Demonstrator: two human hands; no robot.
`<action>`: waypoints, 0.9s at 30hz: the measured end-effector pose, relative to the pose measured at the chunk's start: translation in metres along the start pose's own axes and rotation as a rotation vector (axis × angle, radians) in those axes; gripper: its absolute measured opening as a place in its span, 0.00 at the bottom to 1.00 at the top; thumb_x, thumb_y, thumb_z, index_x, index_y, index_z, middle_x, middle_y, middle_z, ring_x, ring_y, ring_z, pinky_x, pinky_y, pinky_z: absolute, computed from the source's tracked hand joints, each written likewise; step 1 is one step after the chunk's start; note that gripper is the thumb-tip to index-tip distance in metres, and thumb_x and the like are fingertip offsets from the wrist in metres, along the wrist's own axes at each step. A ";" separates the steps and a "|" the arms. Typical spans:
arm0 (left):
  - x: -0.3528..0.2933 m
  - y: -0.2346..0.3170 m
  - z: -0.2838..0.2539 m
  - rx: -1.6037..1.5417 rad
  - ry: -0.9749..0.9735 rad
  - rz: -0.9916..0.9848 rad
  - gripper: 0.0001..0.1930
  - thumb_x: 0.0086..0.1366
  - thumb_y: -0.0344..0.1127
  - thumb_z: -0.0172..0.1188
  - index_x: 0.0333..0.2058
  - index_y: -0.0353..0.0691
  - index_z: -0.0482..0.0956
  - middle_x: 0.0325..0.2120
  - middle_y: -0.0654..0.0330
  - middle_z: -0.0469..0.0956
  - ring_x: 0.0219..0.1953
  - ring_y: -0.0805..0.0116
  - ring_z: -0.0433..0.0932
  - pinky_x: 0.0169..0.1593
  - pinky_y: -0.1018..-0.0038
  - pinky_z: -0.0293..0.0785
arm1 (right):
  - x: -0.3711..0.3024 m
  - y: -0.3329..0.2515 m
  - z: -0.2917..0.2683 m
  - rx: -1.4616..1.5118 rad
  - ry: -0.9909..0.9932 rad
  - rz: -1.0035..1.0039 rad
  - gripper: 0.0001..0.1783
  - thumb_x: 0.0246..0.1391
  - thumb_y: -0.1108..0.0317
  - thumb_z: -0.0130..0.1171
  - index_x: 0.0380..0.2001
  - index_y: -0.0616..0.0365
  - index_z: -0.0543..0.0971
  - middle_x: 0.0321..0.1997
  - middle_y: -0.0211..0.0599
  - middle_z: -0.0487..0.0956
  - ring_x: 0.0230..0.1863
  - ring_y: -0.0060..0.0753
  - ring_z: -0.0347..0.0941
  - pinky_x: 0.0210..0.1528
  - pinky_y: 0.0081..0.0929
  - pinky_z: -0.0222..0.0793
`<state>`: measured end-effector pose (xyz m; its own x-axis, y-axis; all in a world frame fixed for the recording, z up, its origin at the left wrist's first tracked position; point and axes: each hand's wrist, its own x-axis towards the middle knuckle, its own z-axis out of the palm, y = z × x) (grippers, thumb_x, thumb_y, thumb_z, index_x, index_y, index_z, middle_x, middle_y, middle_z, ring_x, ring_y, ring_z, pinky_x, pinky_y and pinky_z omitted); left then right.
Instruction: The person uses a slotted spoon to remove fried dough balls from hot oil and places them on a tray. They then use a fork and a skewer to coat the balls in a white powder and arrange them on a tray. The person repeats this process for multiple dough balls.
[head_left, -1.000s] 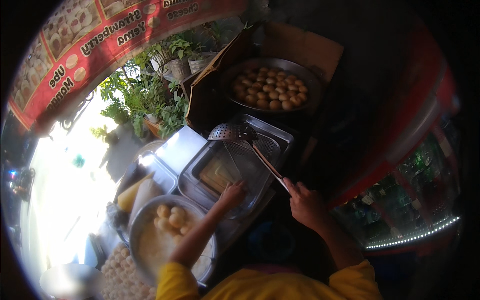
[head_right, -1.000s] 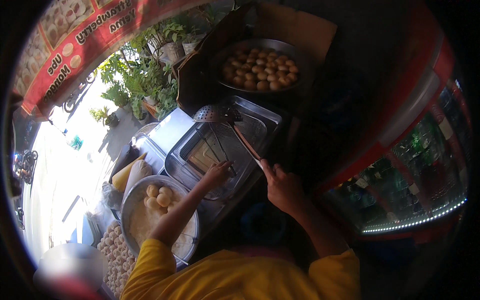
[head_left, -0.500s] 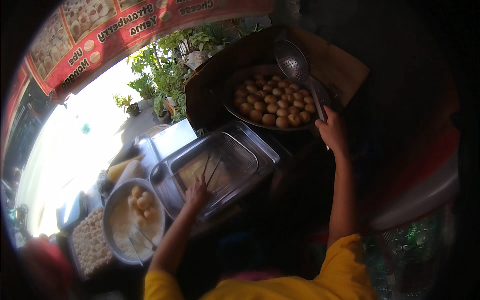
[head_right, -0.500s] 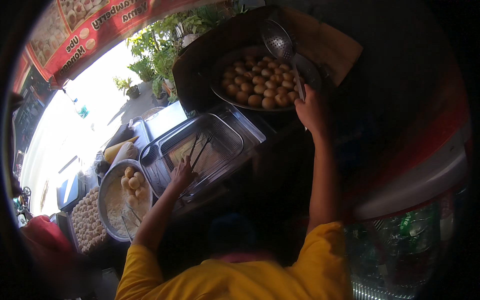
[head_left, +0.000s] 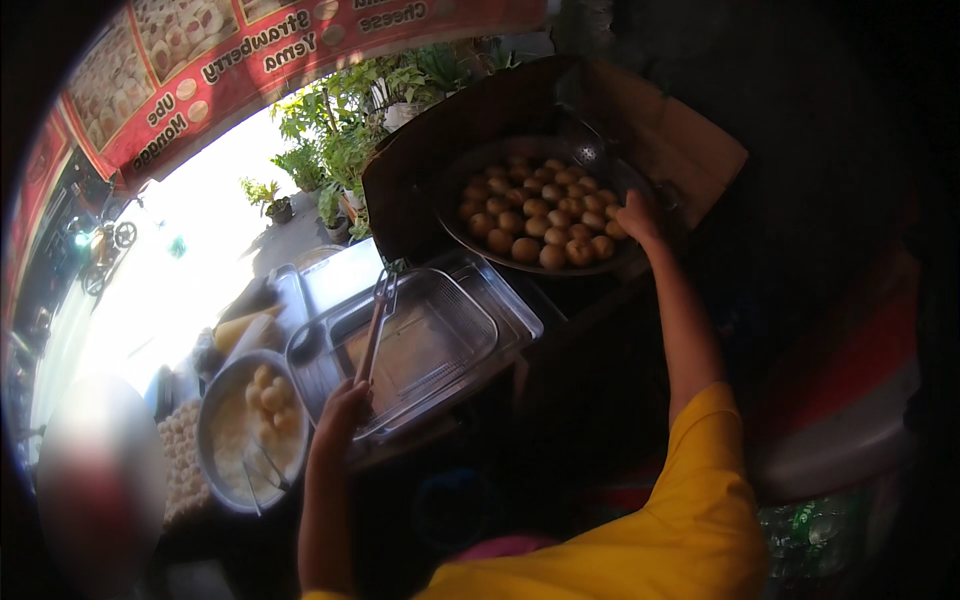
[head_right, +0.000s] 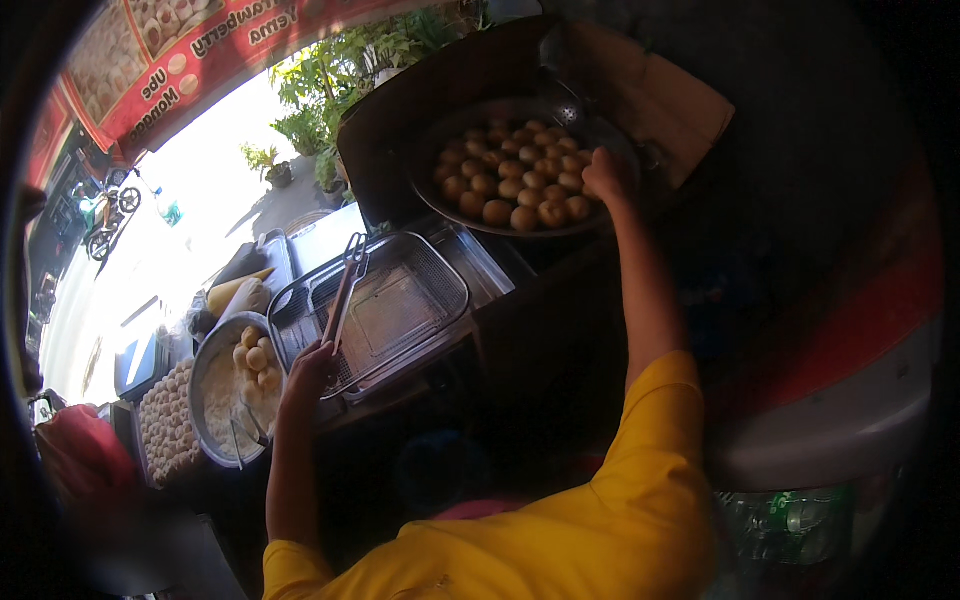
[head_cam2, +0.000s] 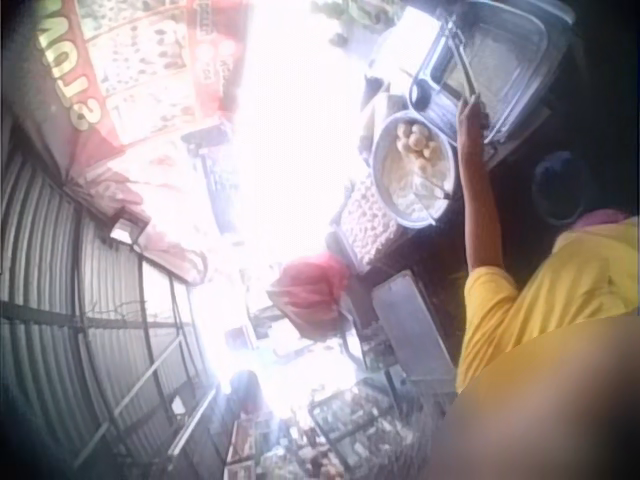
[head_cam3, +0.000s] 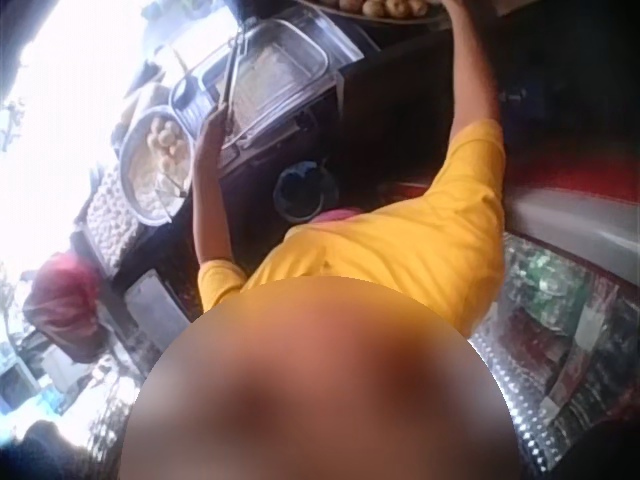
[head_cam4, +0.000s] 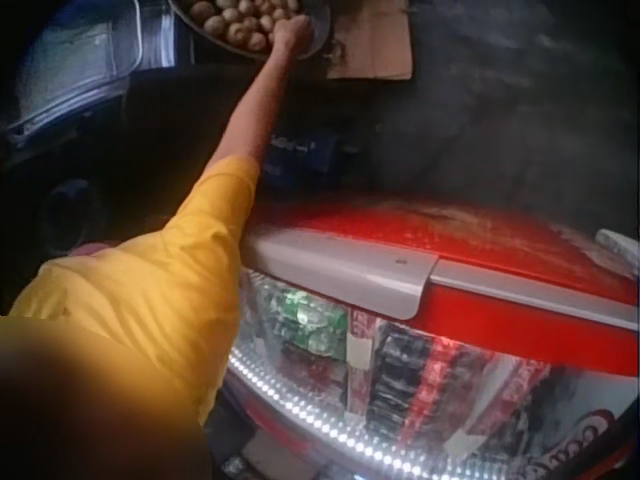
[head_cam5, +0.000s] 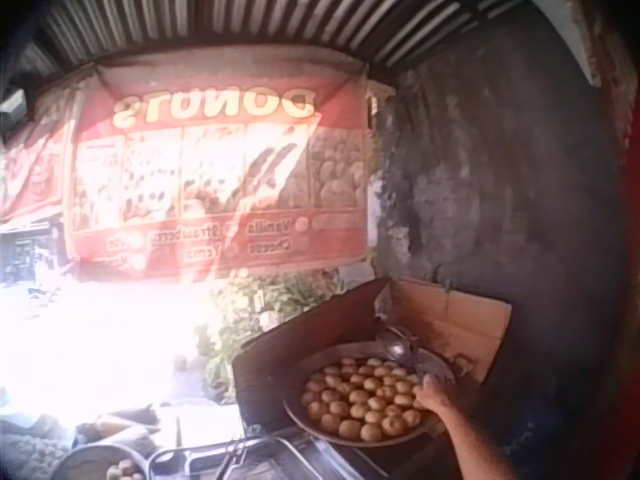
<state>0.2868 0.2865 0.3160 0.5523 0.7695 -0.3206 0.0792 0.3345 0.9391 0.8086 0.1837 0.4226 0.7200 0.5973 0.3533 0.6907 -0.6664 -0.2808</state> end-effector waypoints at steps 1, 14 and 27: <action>-0.028 0.005 -0.001 -0.021 -0.020 0.081 0.16 0.59 0.46 0.55 0.37 0.39 0.70 0.23 0.67 0.66 0.22 0.78 0.64 0.25 0.80 0.61 | 0.002 -0.001 0.003 -0.007 0.003 0.001 0.16 0.43 0.69 0.47 0.37 0.62 0.75 0.44 0.56 0.75 0.50 0.54 0.69 0.51 0.44 0.66; -0.196 -0.040 -0.024 -0.341 0.379 0.281 0.20 0.62 0.43 0.53 0.44 0.32 0.69 0.23 0.62 0.69 0.15 0.76 0.64 0.17 0.83 0.57 | 0.032 -0.011 0.042 0.591 -0.320 0.012 0.08 0.37 0.72 0.55 0.18 0.70 0.74 0.14 0.47 0.75 0.18 0.38 0.76 0.23 0.33 0.70; -0.207 -0.051 -0.039 -0.448 0.432 0.346 0.20 0.64 0.42 0.51 0.45 0.31 0.69 0.23 0.62 0.70 0.17 0.77 0.65 0.17 0.83 0.58 | 0.008 -0.053 0.026 1.047 -0.614 0.295 0.06 0.45 0.73 0.56 0.20 0.60 0.70 0.14 0.35 0.69 0.12 0.26 0.64 0.11 0.23 0.55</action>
<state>0.1363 0.1311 0.3293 0.0983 0.9878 -0.1205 -0.4411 0.1518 0.8846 0.7796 0.2356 0.4168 0.5743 0.7828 -0.2397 0.0163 -0.3037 -0.9526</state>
